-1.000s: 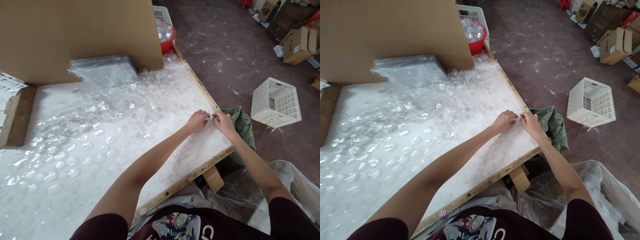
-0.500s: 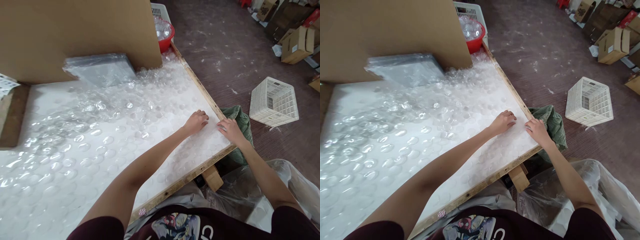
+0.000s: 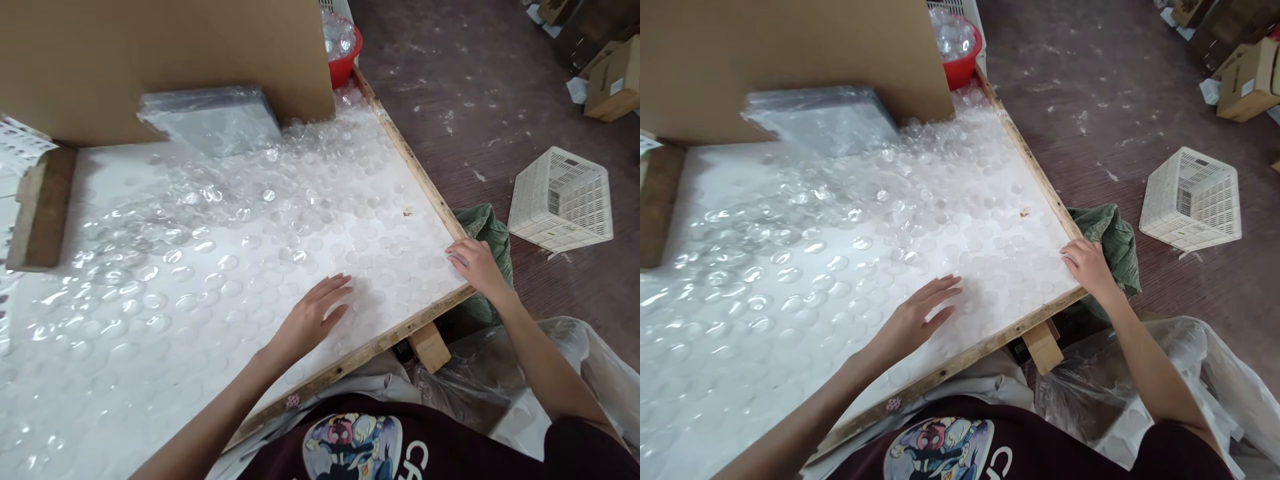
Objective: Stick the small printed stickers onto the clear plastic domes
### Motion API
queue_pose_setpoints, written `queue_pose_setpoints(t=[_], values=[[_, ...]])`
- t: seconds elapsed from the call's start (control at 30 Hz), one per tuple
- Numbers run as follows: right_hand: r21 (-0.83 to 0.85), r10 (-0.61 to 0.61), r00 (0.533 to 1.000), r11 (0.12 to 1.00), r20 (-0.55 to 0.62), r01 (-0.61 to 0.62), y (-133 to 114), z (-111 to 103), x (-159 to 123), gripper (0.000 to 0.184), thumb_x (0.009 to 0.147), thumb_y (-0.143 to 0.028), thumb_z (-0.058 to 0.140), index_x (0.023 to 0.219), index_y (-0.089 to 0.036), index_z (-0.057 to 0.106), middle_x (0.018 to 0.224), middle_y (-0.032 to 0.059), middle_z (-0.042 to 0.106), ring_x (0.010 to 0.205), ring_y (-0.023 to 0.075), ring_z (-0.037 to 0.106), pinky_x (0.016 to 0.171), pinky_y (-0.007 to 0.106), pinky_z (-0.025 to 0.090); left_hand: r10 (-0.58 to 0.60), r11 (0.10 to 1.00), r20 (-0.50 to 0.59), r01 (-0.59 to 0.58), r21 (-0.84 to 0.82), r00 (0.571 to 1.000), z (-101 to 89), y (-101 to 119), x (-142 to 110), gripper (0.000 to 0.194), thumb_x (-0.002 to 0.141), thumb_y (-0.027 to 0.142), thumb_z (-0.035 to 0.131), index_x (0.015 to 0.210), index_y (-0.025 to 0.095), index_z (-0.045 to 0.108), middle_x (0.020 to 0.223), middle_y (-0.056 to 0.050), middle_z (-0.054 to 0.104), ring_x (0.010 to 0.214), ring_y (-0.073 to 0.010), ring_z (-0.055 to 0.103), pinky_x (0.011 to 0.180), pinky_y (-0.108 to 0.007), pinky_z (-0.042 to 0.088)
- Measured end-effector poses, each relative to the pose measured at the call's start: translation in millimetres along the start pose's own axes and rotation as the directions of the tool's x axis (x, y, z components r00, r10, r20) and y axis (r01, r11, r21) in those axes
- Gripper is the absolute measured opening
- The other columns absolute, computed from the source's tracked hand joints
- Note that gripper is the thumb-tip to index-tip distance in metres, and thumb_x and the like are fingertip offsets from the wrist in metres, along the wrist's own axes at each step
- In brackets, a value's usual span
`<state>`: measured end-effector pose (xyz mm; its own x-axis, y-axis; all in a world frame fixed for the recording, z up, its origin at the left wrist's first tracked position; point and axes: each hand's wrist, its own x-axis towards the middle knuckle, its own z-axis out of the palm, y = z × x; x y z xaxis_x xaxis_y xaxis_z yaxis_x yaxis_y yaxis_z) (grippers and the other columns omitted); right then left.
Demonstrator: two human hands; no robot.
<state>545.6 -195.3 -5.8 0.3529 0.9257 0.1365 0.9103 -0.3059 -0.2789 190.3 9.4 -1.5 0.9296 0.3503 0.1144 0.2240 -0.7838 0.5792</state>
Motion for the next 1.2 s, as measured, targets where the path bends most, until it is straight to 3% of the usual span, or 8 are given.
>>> queue_pose_setpoints(t=[0.17,0.5,0.67,0.77,0.9,1.07,1.2], values=[[-0.037,0.041,0.994,0.999,0.102,-0.038,10,-10,-22,0.012,0.092,-0.027,0.057,0.091,-0.023,0.069,0.1,0.0073,0.075,0.097,0.0283,0.063,0.084,0.041,0.037,-0.122,0.992,-0.111,0.124,0.011,0.986,-9.3,-8,-46,0.033,0.103,0.037,0.048,0.129,0.027,0.065,0.143,-0.007,0.064,0.136,-0.0284,0.058,0.109,-0.053,0.055],[-0.076,0.056,0.981,0.996,0.184,-0.042,-4,-12,-22,0.013,0.087,-0.029,0.062,0.098,-0.023,0.065,0.102,0.0064,0.075,0.097,0.0271,0.068,0.083,0.039,0.036,-0.109,0.994,-0.137,0.111,0.004,0.985,-5.4,4,-44,0.036,0.103,0.037,0.047,0.133,0.031,0.065,0.141,-0.006,0.066,0.131,-0.0289,0.062,0.105,-0.054,0.058],[-0.06,0.047,0.981,0.998,0.187,-0.036,-10,-7,-14,0.012,0.087,-0.025,0.06,0.098,-0.022,0.064,0.095,0.006,0.074,0.094,0.0267,0.068,0.084,0.039,0.035,-0.144,0.99,-0.168,0.143,-0.016,0.975,-9.1,4,-56,0.034,0.102,0.039,0.047,0.13,0.033,0.066,0.142,-0.004,0.065,0.132,-0.0287,0.061,0.102,-0.051,0.06],[-0.069,0.04,0.984,0.997,0.175,-0.028,-16,-6,-9,0.01,0.087,-0.023,0.061,0.096,-0.021,0.064,0.095,0.0063,0.074,0.096,0.0275,0.067,0.086,0.04,0.036,-0.145,0.988,-0.181,0.15,0.018,0.973,-7.3,-1,-68,0.038,0.103,0.039,0.046,0.136,0.031,0.063,0.147,-0.004,0.061,0.137,-0.0295,0.057,0.11,-0.054,0.054],[-0.06,-0.005,0.993,0.998,0.117,0.012,-33,-2,-5,0.008,0.091,-0.022,0.058,0.094,-0.022,0.065,0.099,0.0083,0.074,0.099,0.0282,0.066,0.088,0.041,0.037,-0.107,0.992,-0.133,0.115,0.056,0.985,3.2,-7,-83,0.046,0.104,0.038,0.044,0.148,0.026,0.053,0.152,-0.008,0.056,0.143,-0.0274,0.051,0.12,-0.055,0.043],[0.053,-0.154,0.97,0.988,0.189,0.147,-68,14,-1,0.011,0.094,-0.023,0.055,0.094,-0.021,0.066,0.101,0.0082,0.072,0.1,0.0272,0.066,0.087,0.041,0.041,-0.088,0.992,-0.041,0.092,0.09,0.995,20.1,-4,-92,0.047,0.106,0.034,0.043,0.15,0.021,0.05,0.158,-0.01,0.048,0.149,-0.0231,0.042,0.123,-0.049,0.038],[0.082,-0.216,0.974,0.974,0.074,0.21,-97,29,6,0.017,0.098,-0.028,0.054,0.107,-0.02,0.067,0.115,0.0119,0.071,0.111,0.0297,0.064,0.092,0.045,0.045,-0.081,0.987,-0.027,0.084,0.134,0.996,24.8,-2,-95,0.05,0.106,0.034,0.043,0.154,0.019,0.044,0.161,-0.011,0.042,0.154,-0.0225,0.032,0.126,-0.048,0.032]])
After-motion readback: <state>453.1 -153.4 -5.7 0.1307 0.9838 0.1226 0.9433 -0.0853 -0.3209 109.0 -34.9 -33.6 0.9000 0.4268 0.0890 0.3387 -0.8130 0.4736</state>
